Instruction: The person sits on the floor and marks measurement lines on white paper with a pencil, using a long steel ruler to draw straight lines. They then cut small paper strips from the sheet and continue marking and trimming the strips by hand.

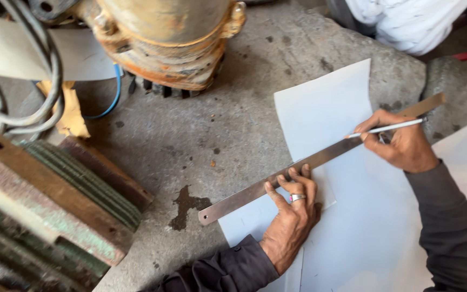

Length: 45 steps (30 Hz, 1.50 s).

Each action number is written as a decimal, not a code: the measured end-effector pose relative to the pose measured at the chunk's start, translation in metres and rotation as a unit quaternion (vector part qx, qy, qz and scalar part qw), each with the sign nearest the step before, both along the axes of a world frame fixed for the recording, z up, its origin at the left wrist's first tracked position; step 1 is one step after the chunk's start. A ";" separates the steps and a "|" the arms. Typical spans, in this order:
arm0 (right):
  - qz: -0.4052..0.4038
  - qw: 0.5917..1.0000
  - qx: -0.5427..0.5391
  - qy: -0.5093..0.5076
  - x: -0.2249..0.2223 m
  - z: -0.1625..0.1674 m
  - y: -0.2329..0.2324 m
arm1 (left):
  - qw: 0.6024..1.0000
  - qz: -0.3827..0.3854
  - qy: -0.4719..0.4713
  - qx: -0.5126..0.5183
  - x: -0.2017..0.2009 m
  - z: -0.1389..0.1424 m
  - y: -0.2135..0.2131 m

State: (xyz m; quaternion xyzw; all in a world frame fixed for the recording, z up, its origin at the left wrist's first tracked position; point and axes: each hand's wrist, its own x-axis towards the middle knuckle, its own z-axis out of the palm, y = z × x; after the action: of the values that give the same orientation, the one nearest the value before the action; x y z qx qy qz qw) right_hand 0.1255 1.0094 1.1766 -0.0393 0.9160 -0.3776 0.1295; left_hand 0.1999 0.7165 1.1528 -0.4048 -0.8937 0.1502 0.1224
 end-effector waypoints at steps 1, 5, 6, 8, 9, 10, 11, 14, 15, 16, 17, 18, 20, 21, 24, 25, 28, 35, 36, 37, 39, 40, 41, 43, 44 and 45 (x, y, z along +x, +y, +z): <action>-0.007 1.000 0.026 0.013 -0.002 0.003 0.008 | 1.000 0.002 0.000 -0.001 0.000 0.000 0.001; -0.072 0.989 0.122 0.028 -0.009 0.011 0.034 | 1.000 -0.006 0.002 -0.007 0.000 0.002 0.002; -0.098 0.984 0.144 0.022 -0.010 0.012 0.038 | 1.000 -0.006 -0.003 -0.001 0.000 0.003 0.003; -0.101 0.979 0.176 0.020 -0.013 0.012 0.044 | 1.000 -0.004 -0.008 0.005 0.000 0.004 0.003; -0.102 0.976 0.192 0.019 -0.014 0.012 0.046 | 1.000 -0.003 -0.008 0.006 -0.001 0.004 0.004; -0.096 0.980 0.173 0.023 -0.013 0.012 0.047 | 1.000 -0.001 -0.009 0.006 -0.001 0.004 0.004; -0.090 0.983 0.155 0.028 -0.012 0.013 0.048 | 1.000 -0.004 -0.011 0.000 -0.001 0.005 0.005; -0.107 0.989 0.034 0.096 0.000 0.019 0.050 | 0.999 -0.024 -0.019 -0.022 -0.002 0.005 0.004; -0.115 0.985 -0.017 0.128 0.006 0.020 0.049 | 0.999 -0.033 -0.023 -0.029 -0.002 0.004 0.004; -0.135 0.980 -0.028 0.144 0.012 0.018 0.047 | 0.998 -0.042 -0.027 -0.036 -0.002 0.004 0.003; -0.155 0.974 -0.040 0.160 0.018 0.013 0.042 | 0.998 -0.036 -0.023 -0.034 -0.001 0.004 0.003; -0.176 0.967 -0.051 0.175 0.025 0.007 0.036 | 0.999 -0.032 -0.021 -0.032 0.000 0.003 0.004; -0.166 0.959 -0.156 0.167 0.036 -0.013 0.019 | 1.000 -0.012 -0.017 -0.017 0.003 0.003 0.006; -0.149 0.963 -0.143 0.174 0.045 -0.022 0.010 | 1.000 0.001 -0.015 -0.004 0.004 0.002 0.008; -0.113 0.965 0.014 0.238 0.067 -0.034 -0.009 | 0.998 0.032 -0.025 0.040 0.007 -0.001 0.015; -0.102 0.956 0.086 0.261 0.072 -0.033 -0.013 | 0.997 0.043 -0.034 0.055 0.010 -0.002 0.018; -0.101 0.947 0.119 0.280 0.077 -0.027 -0.019 | 0.990 0.083 -0.070 0.084 0.019 -0.004 0.027; -0.077 0.944 0.131 0.293 0.071 -0.018 -0.018 | 0.981 0.010 -0.142 0.133 0.012 -0.003 0.085; -0.077 0.945 0.132 0.291 0.071 -0.018 -0.017 | 0.979 0.027 -0.129 0.155 0.006 -0.005 0.093; -0.078 0.945 0.132 0.288 0.071 -0.018 -0.017 | 0.976 0.043 -0.116 0.176 0.003 -0.008 0.100; -0.073 0.941 0.127 0.305 0.072 -0.020 -0.016 | 0.975 0.056 -0.122 0.174 0.004 -0.015 0.110; -0.072 0.940 0.125 0.310 0.072 -0.021 -0.015 | 0.975 0.061 -0.129 0.172 0.006 -0.019 0.112; -0.074 0.943 0.122 0.300 0.073 -0.021 -0.015 | 0.975 0.065 -0.125 0.175 0.008 -0.022 0.113; -0.080 0.948 0.123 0.282 0.072 -0.022 -0.014 | 0.973 0.070 -0.117 0.186 0.010 -0.027 0.114; -0.091 0.957 0.079 0.262 0.071 -0.021 -0.013 | 0.973 0.064 -0.124 0.184 0.011 -0.028 0.114; -0.101 0.964 0.035 0.243 0.068 -0.020 -0.011 | 0.973 0.060 -0.130 0.183 0.010 -0.028 0.113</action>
State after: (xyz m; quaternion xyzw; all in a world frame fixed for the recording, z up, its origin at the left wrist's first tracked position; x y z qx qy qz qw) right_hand 0.1939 0.9980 1.1570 -0.0324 0.9318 -0.3357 -0.1342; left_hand 0.2101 0.8300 1.1247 -0.3374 -0.9368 -0.0629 0.0677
